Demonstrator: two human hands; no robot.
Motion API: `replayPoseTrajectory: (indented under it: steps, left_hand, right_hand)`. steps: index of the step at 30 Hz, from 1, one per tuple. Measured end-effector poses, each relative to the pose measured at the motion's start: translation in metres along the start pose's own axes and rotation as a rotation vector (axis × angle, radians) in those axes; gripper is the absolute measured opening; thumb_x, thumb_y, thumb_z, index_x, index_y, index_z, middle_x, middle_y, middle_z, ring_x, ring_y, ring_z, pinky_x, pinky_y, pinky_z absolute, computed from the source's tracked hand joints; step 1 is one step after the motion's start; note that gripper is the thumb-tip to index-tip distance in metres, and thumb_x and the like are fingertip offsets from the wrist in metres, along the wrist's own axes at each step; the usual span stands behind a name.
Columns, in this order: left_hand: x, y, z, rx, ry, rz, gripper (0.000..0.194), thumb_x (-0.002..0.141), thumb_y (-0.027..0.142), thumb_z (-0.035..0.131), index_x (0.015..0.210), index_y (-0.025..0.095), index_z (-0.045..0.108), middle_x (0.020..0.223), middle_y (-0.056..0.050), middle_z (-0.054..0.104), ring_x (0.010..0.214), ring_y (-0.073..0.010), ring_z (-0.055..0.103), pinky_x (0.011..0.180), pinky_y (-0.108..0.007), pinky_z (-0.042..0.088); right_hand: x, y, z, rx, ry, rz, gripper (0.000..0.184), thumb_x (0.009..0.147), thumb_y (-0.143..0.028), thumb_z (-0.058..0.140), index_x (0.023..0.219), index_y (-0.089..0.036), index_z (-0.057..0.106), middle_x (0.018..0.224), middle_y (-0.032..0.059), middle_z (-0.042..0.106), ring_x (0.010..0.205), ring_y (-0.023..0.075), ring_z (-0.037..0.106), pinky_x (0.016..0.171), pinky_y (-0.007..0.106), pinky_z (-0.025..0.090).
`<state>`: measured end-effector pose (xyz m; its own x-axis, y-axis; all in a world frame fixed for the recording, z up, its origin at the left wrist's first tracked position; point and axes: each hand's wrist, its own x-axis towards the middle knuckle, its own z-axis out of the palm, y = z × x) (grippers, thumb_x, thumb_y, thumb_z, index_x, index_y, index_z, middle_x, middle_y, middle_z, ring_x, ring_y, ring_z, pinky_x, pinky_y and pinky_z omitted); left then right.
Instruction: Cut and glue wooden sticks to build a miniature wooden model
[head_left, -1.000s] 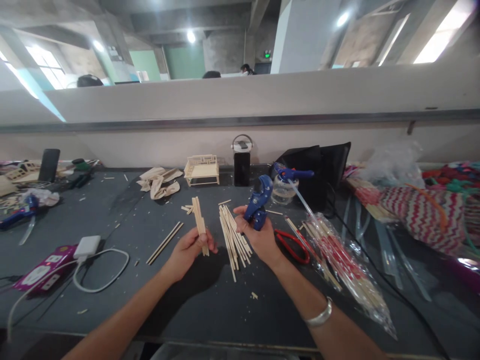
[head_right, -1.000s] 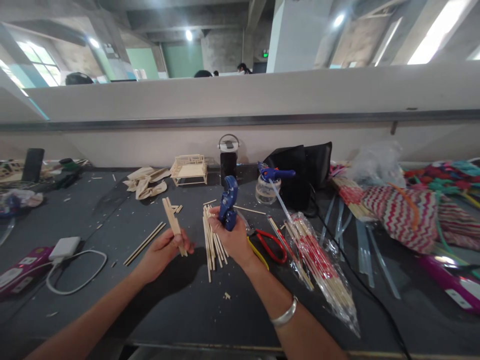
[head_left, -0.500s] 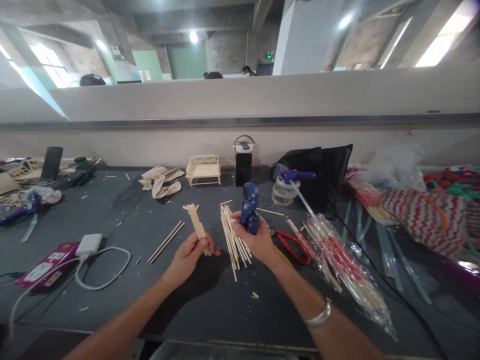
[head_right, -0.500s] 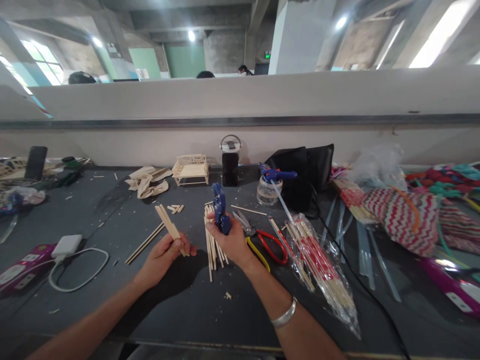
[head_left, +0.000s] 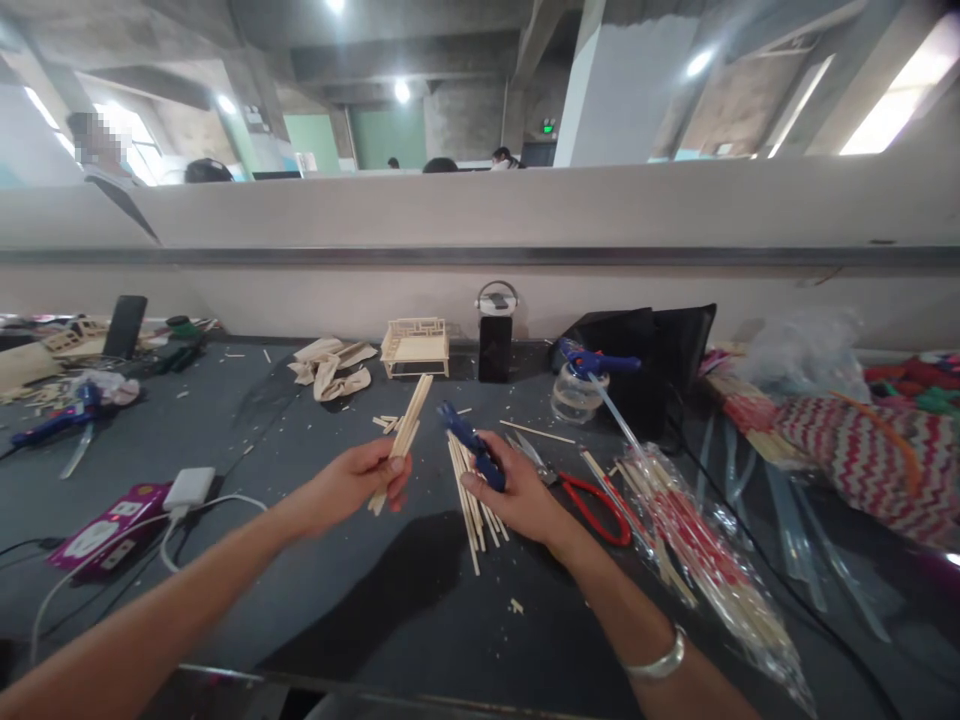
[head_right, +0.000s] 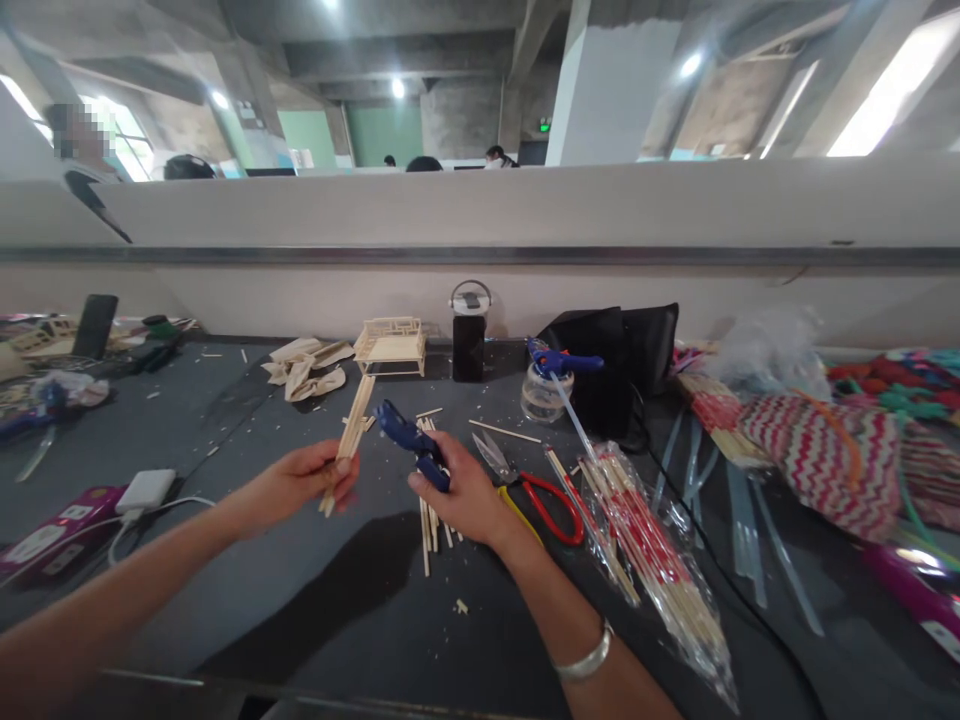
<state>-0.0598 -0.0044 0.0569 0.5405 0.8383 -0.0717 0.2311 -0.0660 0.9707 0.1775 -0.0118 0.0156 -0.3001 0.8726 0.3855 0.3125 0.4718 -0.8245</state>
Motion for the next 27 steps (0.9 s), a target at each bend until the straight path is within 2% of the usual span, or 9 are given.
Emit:
replayPoseTrajectory:
  steps: [3, 6, 12, 15, 20, 27]
  left_hand:
    - [-0.008, 0.006, -0.011, 0.039, -0.042, -0.072, 0.026, 0.085, 0.042, 0.053, 0.073, 0.019, 0.052, 0.063, 0.002, 0.049, 0.059, -0.0139, 0.057, 0.056, -0.024, 0.044]
    - [-0.015, 0.005, -0.017, 0.051, -0.095, -0.122, 0.025, 0.086, 0.042, 0.053, 0.075, 0.02, 0.053, 0.064, 0.003, 0.051, 0.058, -0.0136, 0.057, 0.059, -0.025, 0.046]
    - [-0.025, 0.014, -0.016, -0.047, -0.215, -0.232, 0.027, 0.085, 0.045, 0.053, 0.074, 0.02, 0.052, 0.063, 0.003, 0.051, 0.057, -0.0138, 0.055, 0.064, -0.031, 0.05]
    - [-0.024, 0.021, -0.014, 0.036, -0.27, -0.271, 0.032, 0.086, 0.05, 0.05, 0.074, 0.02, 0.048, 0.063, 0.003, 0.051, 0.058, -0.013, 0.055, 0.064, -0.029, 0.049]
    - [-0.017, 0.025, -0.012, 0.257, -0.347, -0.225, 0.035, 0.089, 0.052, 0.042, 0.077, 0.019, 0.047, 0.064, 0.002, 0.055, 0.064, -0.0131, 0.058, 0.065, -0.026, 0.045]
    - [-0.013, 0.031, -0.012, 0.363, -0.325, -0.21, 0.034, 0.091, 0.05, 0.038, 0.077, 0.019, 0.046, 0.061, 0.004, 0.054, 0.065, -0.0129, 0.058, 0.067, -0.024, 0.043]
  right_hand:
    - [-0.001, -0.002, 0.001, -0.096, -0.036, -0.039, 0.039, 0.081, -0.029, 0.057, 0.118, -0.02, 0.048, 0.109, 0.0079, 0.06, 0.1, 0.0225, 0.056, 0.09, 0.038, 0.043]
    - [-0.002, -0.003, 0.003, -0.129, -0.063, -0.025, 0.043, 0.08, -0.027, 0.058, 0.12, -0.019, 0.046, 0.112, 0.0088, 0.06, 0.102, 0.0229, 0.057, 0.091, 0.037, 0.044]
    - [-0.002, -0.004, 0.004, -0.121, -0.112, -0.028, 0.042, 0.082, -0.027, 0.057, 0.122, -0.019, 0.046, 0.111, 0.0082, 0.06, 0.1, 0.0208, 0.057, 0.09, 0.035, 0.044]
    - [-0.003, -0.003, 0.005, -0.136, -0.134, -0.039, 0.046, 0.082, -0.027, 0.058, 0.125, -0.019, 0.045, 0.117, 0.0088, 0.057, 0.107, 0.0216, 0.054, 0.095, 0.036, 0.042]
    - [-0.004, 0.0, 0.007, -0.189, -0.147, -0.052, 0.05, 0.082, -0.029, 0.059, 0.129, -0.021, 0.042, 0.126, 0.0092, 0.053, 0.117, 0.0231, 0.049, 0.101, 0.04, 0.037]
    - [-0.004, 0.0, 0.007, -0.216, -0.152, -0.051, 0.051, 0.082, -0.029, 0.058, 0.13, -0.02, 0.041, 0.126, 0.0101, 0.053, 0.117, 0.0239, 0.049, 0.101, 0.041, 0.037]
